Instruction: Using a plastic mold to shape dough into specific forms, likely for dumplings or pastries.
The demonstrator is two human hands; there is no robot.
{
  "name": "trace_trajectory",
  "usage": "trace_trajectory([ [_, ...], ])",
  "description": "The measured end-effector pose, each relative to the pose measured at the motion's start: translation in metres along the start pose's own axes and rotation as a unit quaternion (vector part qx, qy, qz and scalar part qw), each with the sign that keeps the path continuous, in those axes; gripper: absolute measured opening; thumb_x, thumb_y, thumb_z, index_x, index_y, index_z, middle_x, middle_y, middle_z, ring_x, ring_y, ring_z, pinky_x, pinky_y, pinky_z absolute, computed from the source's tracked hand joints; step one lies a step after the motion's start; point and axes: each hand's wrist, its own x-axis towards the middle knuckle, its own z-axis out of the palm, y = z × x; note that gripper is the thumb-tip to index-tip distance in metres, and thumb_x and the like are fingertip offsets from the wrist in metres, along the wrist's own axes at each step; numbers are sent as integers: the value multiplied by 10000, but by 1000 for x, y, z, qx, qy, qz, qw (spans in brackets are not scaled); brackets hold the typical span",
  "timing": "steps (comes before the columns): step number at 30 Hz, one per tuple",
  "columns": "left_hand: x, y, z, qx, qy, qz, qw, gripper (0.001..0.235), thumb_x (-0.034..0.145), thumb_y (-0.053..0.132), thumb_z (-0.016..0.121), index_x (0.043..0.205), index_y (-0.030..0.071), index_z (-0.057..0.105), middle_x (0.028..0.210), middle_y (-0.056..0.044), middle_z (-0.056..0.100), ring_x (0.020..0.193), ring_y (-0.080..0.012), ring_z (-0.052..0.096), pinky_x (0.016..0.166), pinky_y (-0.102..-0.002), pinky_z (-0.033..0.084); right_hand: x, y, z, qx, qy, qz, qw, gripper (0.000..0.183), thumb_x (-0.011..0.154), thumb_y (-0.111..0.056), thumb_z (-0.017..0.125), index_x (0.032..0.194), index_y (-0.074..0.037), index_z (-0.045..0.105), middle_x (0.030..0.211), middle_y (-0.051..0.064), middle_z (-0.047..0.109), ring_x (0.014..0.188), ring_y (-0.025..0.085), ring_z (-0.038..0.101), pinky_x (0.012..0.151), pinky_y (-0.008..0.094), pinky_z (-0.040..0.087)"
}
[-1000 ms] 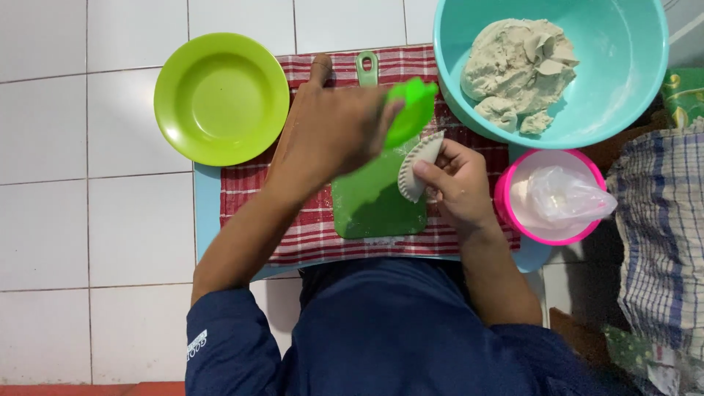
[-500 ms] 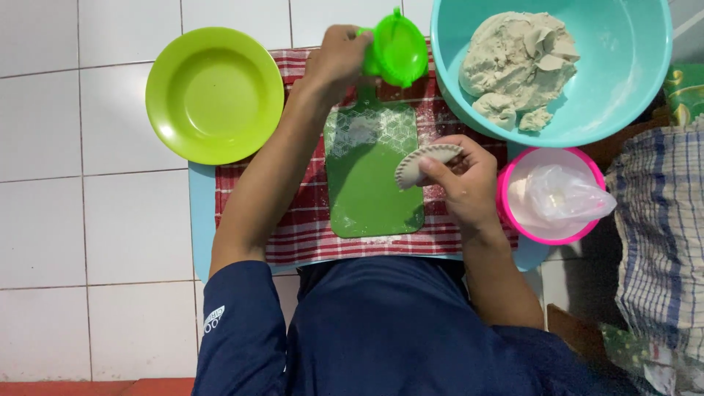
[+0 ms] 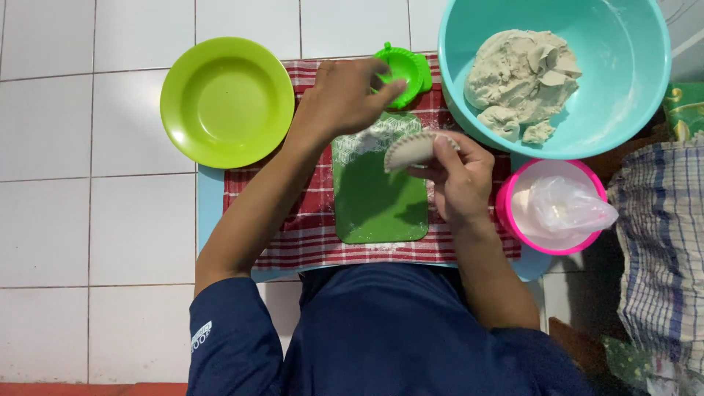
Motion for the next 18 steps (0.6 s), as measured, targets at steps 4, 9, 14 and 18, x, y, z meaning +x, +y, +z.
trace_trajectory([
  [4, 9, -39, 41, -325, -137, 161, 922, 581, 1081, 439, 473, 1321, -70, 615, 1196, -345, 679, 1115, -547, 656, 927, -602, 573, 18, 18, 8, 65, -20, -63, 996, 196, 1032, -116, 637, 1088, 57, 711, 887, 209, 745, 878, 329, 787, 726, 484, 720],
  [9, 12, -53, 55, -434, -6, 193, 880, 184, 924, 194, 755, 973, 20, 785, 615, -104, 692, 556, -109, 619, 503, -233, 496, 37, 36, 5, -31, 1, -148, 988, 159, 1015, -88, 706, 1097, 42, 746, 899, 188, 744, 784, 239, 755, 646, 375, 689],
  [14, -10, -45, 28, -277, 66, 177, 942, 171, 877, 351, 755, 902, 189, 807, 593, -8, 698, 707, -145, 588, 616, -259, 511, 27, 18, 21, -12, -24, -122, 992, 183, 968, -33, 733, 1121, 68, 722, 879, 220, 730, 728, 279, 752, 618, 383, 684],
  [18, -15, -43, 22, -237, 69, 154, 957, 198, 871, 414, 734, 937, 232, 779, 638, 20, 694, 822, -192, 592, 709, -287, 538, 31, 22, 21, 6, -32, -122, 992, 166, 958, -7, 741, 1090, 91, 713, 891, 246, 729, 754, 332, 769, 640, 456, 691],
])
